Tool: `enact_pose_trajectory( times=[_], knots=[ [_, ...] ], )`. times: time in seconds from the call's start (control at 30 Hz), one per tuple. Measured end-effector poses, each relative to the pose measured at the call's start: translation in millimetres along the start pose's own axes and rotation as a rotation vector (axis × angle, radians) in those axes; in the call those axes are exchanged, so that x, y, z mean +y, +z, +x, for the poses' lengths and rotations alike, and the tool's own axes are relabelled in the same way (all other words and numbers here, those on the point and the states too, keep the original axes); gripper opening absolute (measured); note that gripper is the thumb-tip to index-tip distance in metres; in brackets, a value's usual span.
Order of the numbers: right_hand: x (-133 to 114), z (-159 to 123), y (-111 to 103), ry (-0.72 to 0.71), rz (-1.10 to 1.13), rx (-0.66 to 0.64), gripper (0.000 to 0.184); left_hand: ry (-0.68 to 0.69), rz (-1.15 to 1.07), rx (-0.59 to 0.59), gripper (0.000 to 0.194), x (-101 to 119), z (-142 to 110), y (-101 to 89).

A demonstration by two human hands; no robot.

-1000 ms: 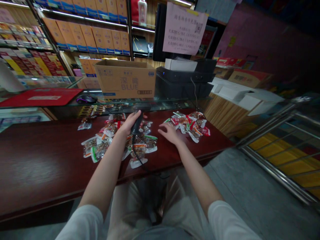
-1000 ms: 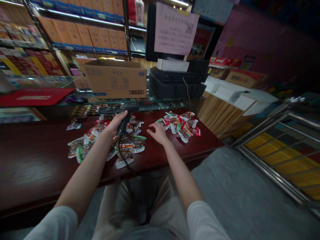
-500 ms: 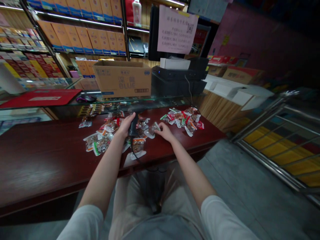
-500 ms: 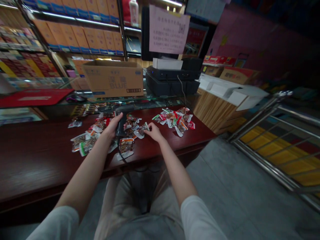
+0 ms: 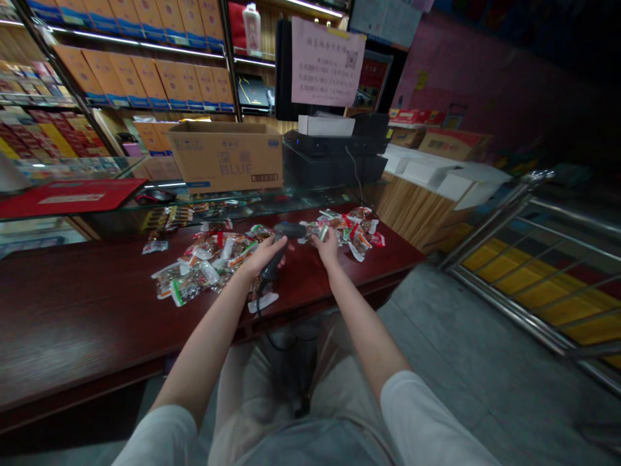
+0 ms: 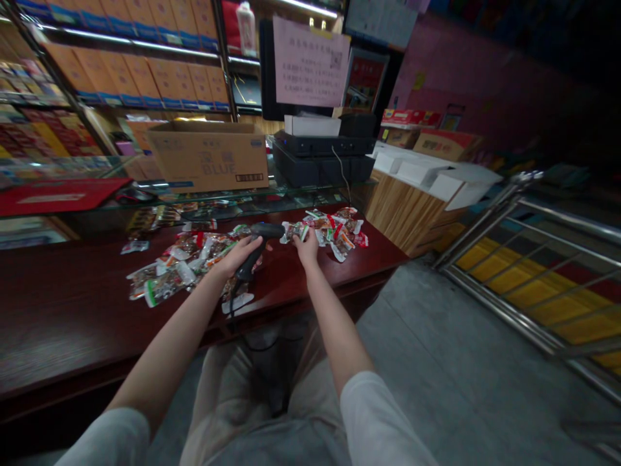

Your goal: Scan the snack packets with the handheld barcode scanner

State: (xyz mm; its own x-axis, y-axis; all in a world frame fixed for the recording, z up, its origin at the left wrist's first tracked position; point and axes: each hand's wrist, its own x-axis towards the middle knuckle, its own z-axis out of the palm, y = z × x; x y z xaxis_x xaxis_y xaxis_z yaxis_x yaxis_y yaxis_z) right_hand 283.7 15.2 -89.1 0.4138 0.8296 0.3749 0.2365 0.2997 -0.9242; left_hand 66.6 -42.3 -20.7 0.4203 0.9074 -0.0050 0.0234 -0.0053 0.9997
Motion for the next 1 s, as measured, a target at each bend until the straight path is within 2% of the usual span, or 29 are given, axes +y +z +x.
enact_pose_trajectory(
  times=[0.13,0.23,0.4,0.57,0.73,0.83,0.93,1.0],
  knots=[
    [-4.7,-5.2,4.3,-0.07,-0.105,-0.017,0.029,-0.019,-0.038,-0.002,0.06,-0.8,1.9,0.2],
    [-8.1,-6.9,8.0,-0.07,-0.191,-0.019,0.034,-0.001,-0.066,0.004,0.057,0.1,2.1,1.1],
    [-8.7,-6.6,9.8,-0.09,-0.212,-0.046,0.037,0.007,-0.089,-0.044,0.058,2.4,0.7,6.7],
    [-6.8,-7.9,9.9,-0.127,-0.254,-0.033,0.035,0.031,-0.125,0.004,0.061,2.0,1.3,4.6],
    [-13.1,3.4,-4.4,-0.253,-0.315,-0.017,0.054,0.031,-0.257,0.063,0.056,4.9,-1.7,-15.5],
    [-20.3,21.8,-22.7,-0.308,-0.493,0.001,0.055,0.025,-0.366,0.108,0.052,9.8,-4.9,-32.6],
    [-22.6,36.3,-38.3,-0.156,-0.786,-0.008,0.042,0.034,-0.455,0.183,0.049,14.2,-6.0,-48.6],
    [-20.5,38.7,-43.7,-0.092,-0.962,0.027,0.04,0.056,-0.488,0.249,0.048,15.9,-4.9,-56.9]
  ],
)
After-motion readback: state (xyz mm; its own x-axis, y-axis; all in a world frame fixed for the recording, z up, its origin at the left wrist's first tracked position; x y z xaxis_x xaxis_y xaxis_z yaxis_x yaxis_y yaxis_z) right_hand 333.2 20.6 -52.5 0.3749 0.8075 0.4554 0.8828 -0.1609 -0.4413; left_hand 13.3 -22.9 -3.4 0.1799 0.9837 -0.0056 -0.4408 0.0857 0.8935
